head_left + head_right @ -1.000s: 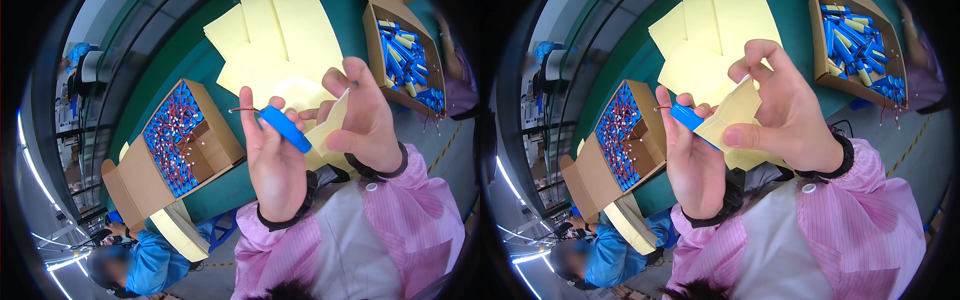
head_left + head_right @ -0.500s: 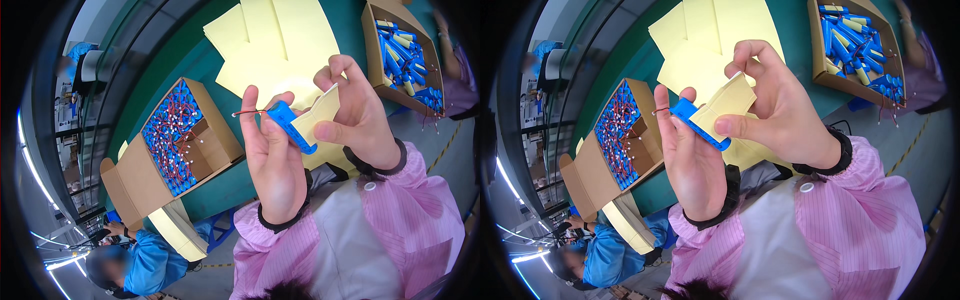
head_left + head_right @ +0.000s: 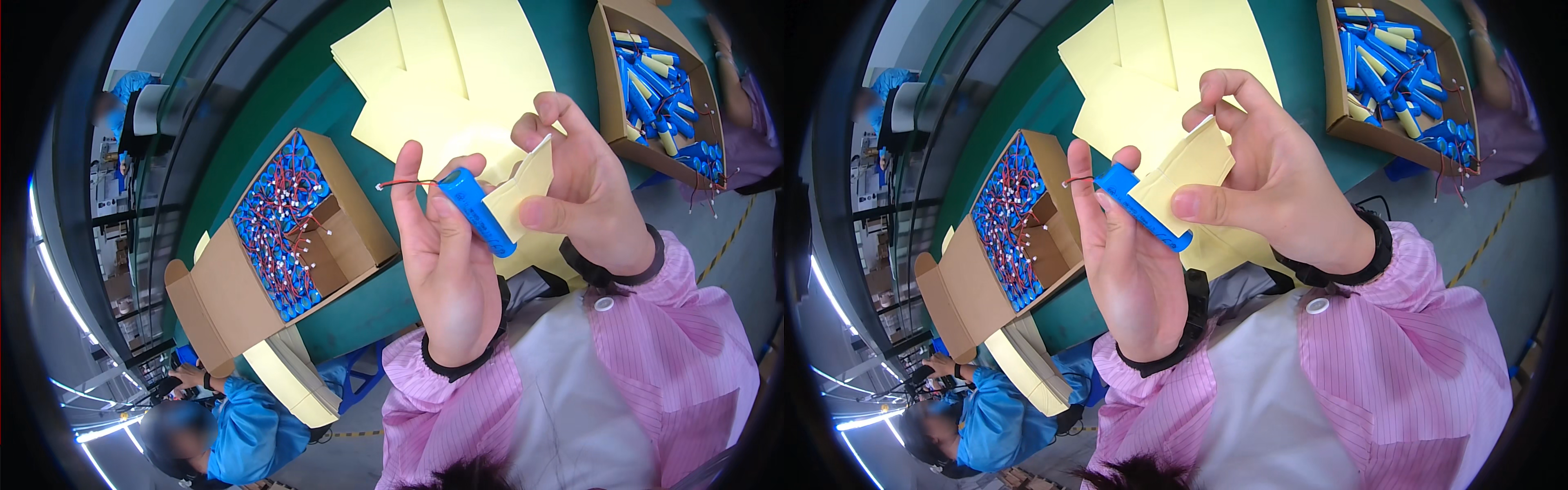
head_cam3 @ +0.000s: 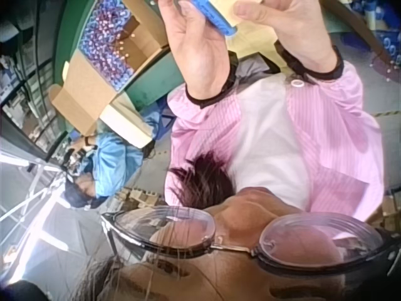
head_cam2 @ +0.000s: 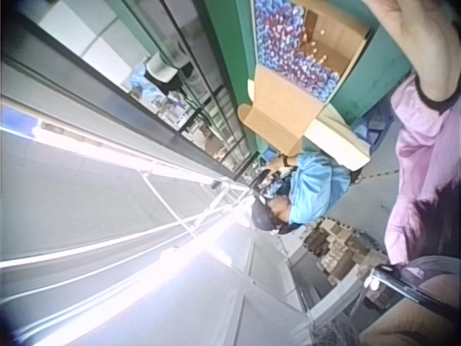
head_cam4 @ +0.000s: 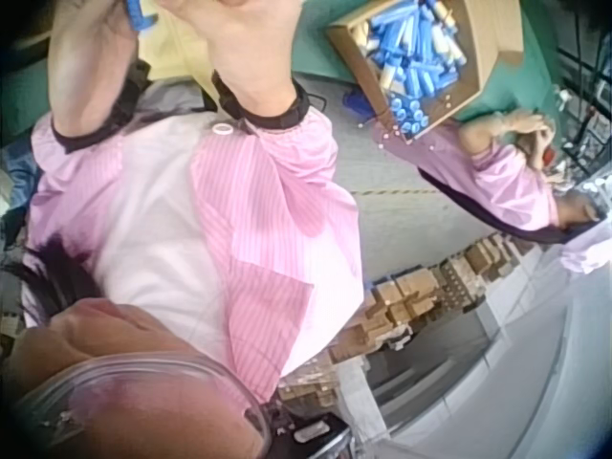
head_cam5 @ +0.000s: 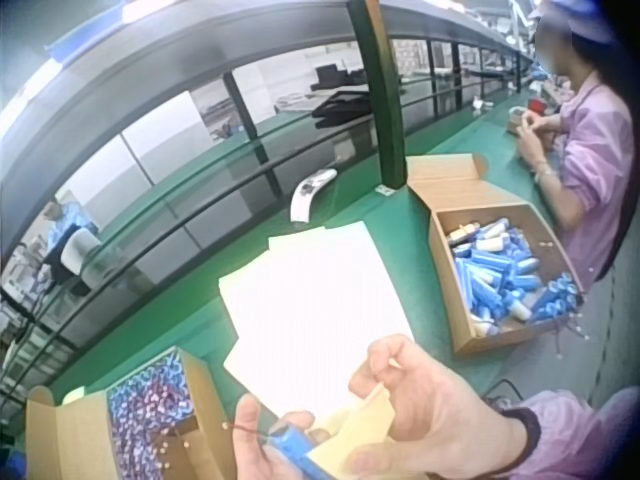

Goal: Manually applying insulating adhesive paper wraps around blue lithium battery packs and sorting them into cardboard boxes on a factory conveyor belt line.

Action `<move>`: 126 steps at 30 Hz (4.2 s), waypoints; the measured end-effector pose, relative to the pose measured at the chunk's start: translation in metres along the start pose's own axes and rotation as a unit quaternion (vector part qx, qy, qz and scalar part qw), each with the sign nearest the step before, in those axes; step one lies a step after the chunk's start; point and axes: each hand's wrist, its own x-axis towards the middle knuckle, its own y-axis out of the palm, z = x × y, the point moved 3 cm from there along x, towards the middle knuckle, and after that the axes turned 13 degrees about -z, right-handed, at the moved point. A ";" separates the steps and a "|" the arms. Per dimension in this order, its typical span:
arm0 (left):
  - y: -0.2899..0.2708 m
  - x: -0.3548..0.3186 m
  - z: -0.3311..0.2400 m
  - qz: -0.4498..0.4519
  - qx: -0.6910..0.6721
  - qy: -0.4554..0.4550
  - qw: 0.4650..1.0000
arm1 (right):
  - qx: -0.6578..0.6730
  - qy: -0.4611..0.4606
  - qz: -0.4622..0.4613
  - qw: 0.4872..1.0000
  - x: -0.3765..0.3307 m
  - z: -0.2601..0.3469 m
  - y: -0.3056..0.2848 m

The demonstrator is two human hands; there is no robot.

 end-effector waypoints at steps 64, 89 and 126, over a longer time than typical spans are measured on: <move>0.112 0.037 -0.002 0.322 0.511 0.178 0.777 | -0.237 -0.403 0.035 0.883 -0.069 0.130 -0.145; -0.113 0.066 -0.107 -0.056 0.777 0.365 0.510 | -0.547 -0.188 0.238 0.780 -0.019 0.023 0.021; -0.060 0.052 -0.156 -0.214 0.587 0.522 0.580 | -0.508 -0.197 0.202 0.814 -0.009 0.052 -0.022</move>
